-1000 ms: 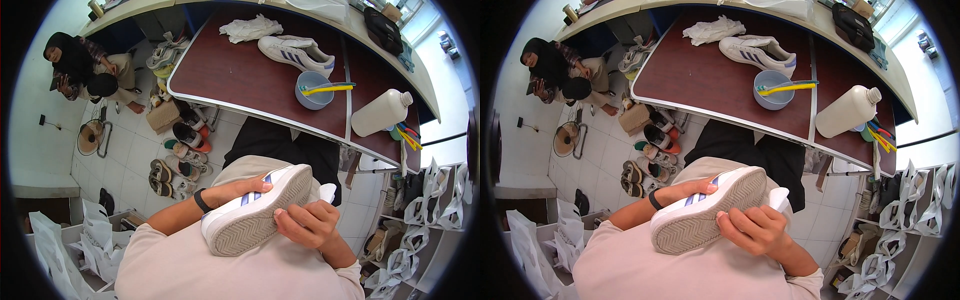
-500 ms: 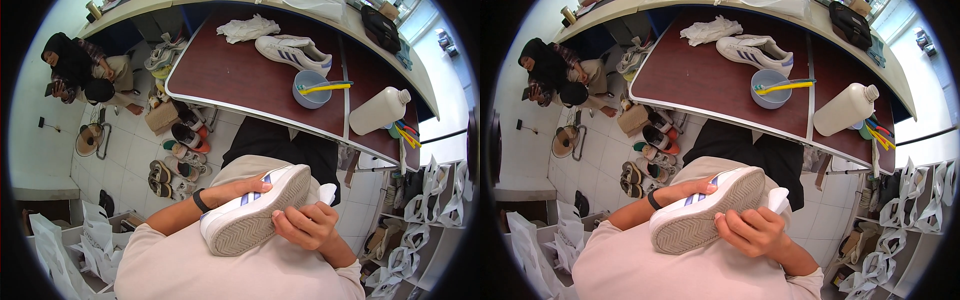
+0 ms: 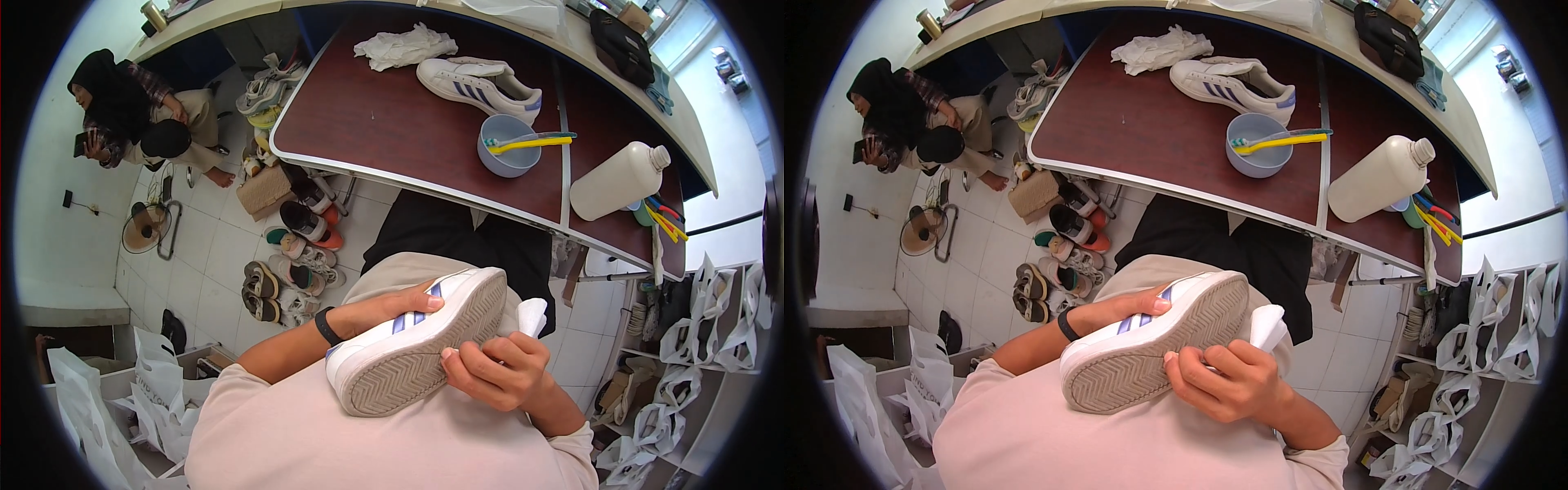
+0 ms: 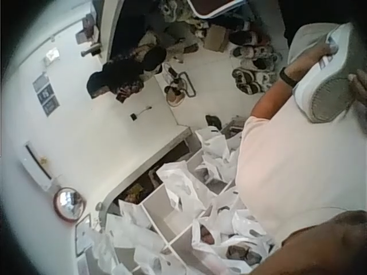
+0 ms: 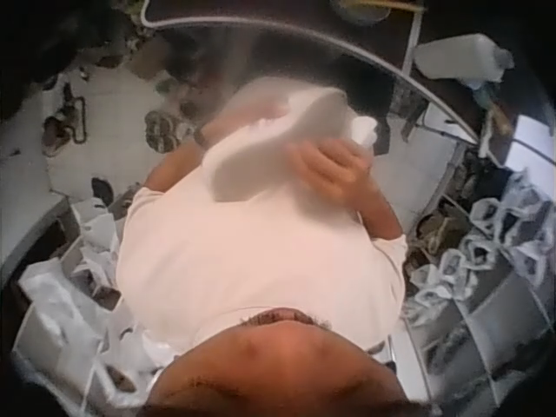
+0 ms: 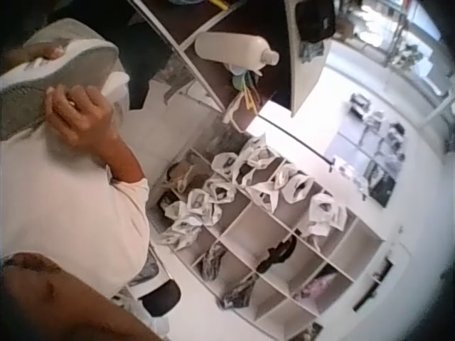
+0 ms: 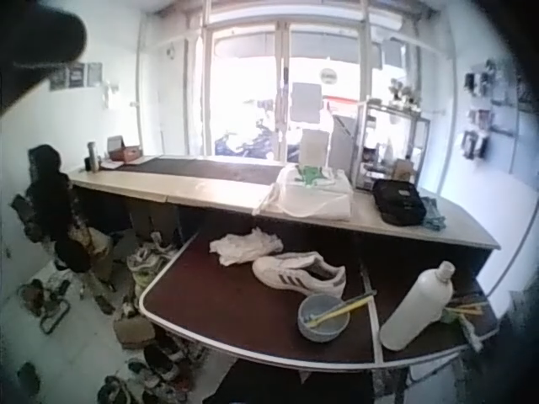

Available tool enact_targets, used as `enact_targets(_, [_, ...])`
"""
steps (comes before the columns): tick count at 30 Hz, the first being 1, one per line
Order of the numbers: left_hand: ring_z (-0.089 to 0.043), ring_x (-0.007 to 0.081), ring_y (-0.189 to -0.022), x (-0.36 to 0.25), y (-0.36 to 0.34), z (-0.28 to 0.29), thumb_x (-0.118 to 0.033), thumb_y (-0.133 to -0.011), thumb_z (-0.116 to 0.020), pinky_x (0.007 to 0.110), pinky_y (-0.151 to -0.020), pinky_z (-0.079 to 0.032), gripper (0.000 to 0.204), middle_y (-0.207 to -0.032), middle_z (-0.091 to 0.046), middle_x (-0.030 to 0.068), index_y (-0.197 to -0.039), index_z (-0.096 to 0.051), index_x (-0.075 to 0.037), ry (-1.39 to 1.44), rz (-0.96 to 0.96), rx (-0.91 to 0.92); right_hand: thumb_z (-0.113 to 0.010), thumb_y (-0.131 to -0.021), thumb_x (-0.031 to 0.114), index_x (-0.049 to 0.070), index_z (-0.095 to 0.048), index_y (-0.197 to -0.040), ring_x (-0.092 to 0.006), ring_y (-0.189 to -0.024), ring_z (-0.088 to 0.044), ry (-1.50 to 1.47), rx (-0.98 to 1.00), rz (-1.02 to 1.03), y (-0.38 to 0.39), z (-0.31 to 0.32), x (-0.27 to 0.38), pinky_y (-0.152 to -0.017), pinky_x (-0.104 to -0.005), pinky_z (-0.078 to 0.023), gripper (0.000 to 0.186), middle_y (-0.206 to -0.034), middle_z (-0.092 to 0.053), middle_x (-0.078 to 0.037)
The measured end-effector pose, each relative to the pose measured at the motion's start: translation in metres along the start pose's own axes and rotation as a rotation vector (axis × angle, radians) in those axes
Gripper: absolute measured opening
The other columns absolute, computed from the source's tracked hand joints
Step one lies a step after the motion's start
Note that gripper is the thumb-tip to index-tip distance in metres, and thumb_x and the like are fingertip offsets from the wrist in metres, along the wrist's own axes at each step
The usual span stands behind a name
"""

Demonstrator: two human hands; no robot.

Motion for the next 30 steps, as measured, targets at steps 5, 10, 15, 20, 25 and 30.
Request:
enact_targets(5, [-0.045, 0.0236, -0.135, -0.001, 0.001, -0.002, -0.046, -0.091, -0.066, 0.035, -0.113, -0.039, 0.088, -0.15, -0.042, 0.0154, -0.159, -0.022, -0.011, 0.038, -0.008, -0.014, -0.076, -0.072, 0.012, 0.013, -0.074, -0.093, -0.0051, -0.062, -0.048, -0.004, -0.003, -0.033, -0.001, -0.001, -0.004, -0.05, -0.0206, -0.029, 0.021, -0.082, -0.063, 0.007])
enact_targets(10, [-0.046, 0.0234, -0.135, 0.001, -0.001, -0.001, -0.046, -0.091, -0.065, 0.035, -0.114, -0.037, 0.088, -0.15, -0.042, 0.0149, -0.159, -0.022, -0.011, 0.017, -0.01, 0.01, -0.075, -0.072, 0.01, 0.013, -0.073, -0.093, -0.0052, -0.062, -0.048, -0.004, 0.011, 0.002, -0.002, 0.001, -0.002, -0.05, -0.0207, -0.03, 0.022, -0.082, -0.063, 0.006])
enact_targets(15, [-0.045, 0.0232, -0.135, -0.001, -0.001, -0.002, -0.045, -0.092, -0.065, 0.035, -0.114, -0.037, 0.088, -0.151, -0.04, 0.0143, -0.159, -0.021, -0.01, 0.004, -0.022, 0.0, -0.079, -0.07, 0.013, 0.015, -0.074, -0.093, -0.0057, -0.062, -0.048, -0.008, 0.033, -0.011, -0.001, 0.001, -0.003, -0.05, -0.0209, -0.032, 0.024, -0.083, -0.065, 0.008])
enact_targets(20, [-0.044, 0.0231, -0.136, -0.001, -0.001, -0.004, -0.044, -0.091, -0.065, 0.035, -0.115, -0.036, 0.088, -0.151, -0.04, 0.0138, -0.159, -0.021, -0.01, 0.026, -0.016, 0.009, -0.078, -0.069, 0.009, 0.013, -0.074, -0.091, -0.0062, -0.061, -0.049, -0.079, 0.038, -0.002, -0.003, 0.003, -0.004, -0.05, -0.0208, -0.034, 0.023, -0.082, -0.064, 0.006])
enact_targets(25, [-0.043, 0.0239, -0.137, 0.001, -0.004, -0.001, -0.044, -0.091, -0.066, 0.036, -0.115, -0.035, 0.089, -0.152, -0.038, 0.0138, -0.159, -0.02, -0.01, 0.061, 0.005, 0.012, -0.081, -0.065, 0.01, 0.014, -0.073, -0.091, -0.008, -0.058, -0.049, -0.147, -0.099, -0.179, 0.001, 0.003, -0.016, -0.049, -0.0215, -0.039, 0.027, -0.082, -0.066, 0.006])
enact_targets(30, [-0.042, 0.0243, -0.138, -0.002, -0.001, -0.005, -0.044, -0.091, -0.065, 0.037, -0.116, -0.035, 0.088, -0.153, -0.037, 0.0142, -0.159, -0.019, -0.01, 0.061, -0.015, 0.028, -0.082, -0.064, 0.011, 0.015, -0.074, -0.089, -0.008, -0.057, -0.05, -0.149, -0.071, -0.147, -0.001, -0.004, -0.007, -0.049, -0.0216, -0.039, 0.027, -0.08, -0.067, 0.005])
Point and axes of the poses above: each hand's wrist, its own y-axis away from the middle knuckle, its own z-axis out of the back of the hand, x = y × z, the point moved 2 cm from there along -y, towards the middle knuckle
